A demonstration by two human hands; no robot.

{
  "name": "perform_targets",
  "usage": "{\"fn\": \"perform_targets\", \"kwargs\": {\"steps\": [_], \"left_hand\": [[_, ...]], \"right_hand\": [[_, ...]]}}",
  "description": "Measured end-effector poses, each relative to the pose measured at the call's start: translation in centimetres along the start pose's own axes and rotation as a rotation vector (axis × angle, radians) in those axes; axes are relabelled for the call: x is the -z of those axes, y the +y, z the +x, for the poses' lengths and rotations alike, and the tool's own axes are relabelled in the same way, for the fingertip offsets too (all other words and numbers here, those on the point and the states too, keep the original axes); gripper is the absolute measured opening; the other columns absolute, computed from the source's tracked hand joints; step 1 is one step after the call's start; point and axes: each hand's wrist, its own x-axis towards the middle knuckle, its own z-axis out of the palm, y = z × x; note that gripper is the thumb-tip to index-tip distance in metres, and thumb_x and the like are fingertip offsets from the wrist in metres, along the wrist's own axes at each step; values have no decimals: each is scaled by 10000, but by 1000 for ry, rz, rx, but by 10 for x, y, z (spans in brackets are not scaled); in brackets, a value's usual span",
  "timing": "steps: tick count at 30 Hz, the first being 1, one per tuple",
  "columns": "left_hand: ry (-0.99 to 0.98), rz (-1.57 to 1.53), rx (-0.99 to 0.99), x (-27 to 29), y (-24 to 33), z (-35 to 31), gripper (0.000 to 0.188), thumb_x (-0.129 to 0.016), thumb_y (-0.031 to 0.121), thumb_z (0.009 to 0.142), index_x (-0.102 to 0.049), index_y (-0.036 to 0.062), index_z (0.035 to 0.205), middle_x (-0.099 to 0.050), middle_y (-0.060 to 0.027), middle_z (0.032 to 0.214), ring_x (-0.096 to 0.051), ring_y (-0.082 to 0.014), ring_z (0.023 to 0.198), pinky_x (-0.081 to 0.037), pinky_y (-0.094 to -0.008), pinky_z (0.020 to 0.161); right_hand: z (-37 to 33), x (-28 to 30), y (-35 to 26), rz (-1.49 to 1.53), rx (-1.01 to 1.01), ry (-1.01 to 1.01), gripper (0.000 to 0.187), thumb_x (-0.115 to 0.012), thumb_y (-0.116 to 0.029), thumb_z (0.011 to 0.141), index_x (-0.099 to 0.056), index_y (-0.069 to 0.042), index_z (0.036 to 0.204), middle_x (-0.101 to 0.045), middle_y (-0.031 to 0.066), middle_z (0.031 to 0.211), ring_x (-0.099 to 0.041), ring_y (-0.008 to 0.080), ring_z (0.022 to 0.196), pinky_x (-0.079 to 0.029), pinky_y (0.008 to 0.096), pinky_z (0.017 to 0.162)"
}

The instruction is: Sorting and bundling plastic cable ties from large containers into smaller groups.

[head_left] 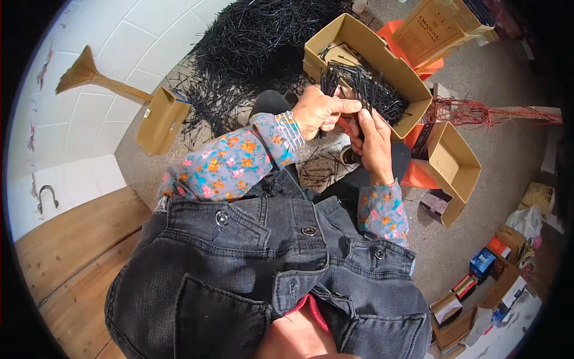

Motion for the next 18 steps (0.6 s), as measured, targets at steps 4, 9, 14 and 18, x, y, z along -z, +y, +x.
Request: {"fn": "perform_targets", "kwargs": {"steps": [4, 9, 14, 18], "left_hand": [[69, 7, -39, -5, -7, -10, 152, -654, 122, 817, -602, 42, 935, -491, 54, 618, -332, -9, 405, -246, -180, 368], [-9, -94, -69, -4, -11, -16, 143, -643, 123, 826, -605, 45, 939, -493, 52, 621, -337, -12, 404, -250, -177, 368], [3, -83, -82, -5, -11, -21, 138, -641, 122, 827, -609, 48, 939, -497, 53, 622, -338, -14, 404, -248, -175, 369], [73, -29, -113, -3, -12, -22, 134, -670, 127, 805, -621, 48, 902, -505, 54, 627, -339, -12, 406, -242, -177, 371]], "right_hand": [[-15, -8, 1, -6, 51, -3, 252, -471, -296, 944, -560, -64, 989, -414, -43, 597, -317, 26, 436, -225, 183, 381], [-27, -13, -2, 89, 32, 32, 234, -479, -266, 940, -561, -54, 999, -466, -21, 628, -327, 30, 426, -232, 178, 364], [-30, -13, 3, 199, 24, 35, 218, -494, -242, 932, -556, -44, 997, -508, 2, 659, -334, 35, 418, -235, 174, 347], [-30, -14, 2, 216, -4, 41, 208, -510, -232, 923, -556, -41, 991, -500, -1, 650, -334, 35, 417, -237, 174, 350]]}}
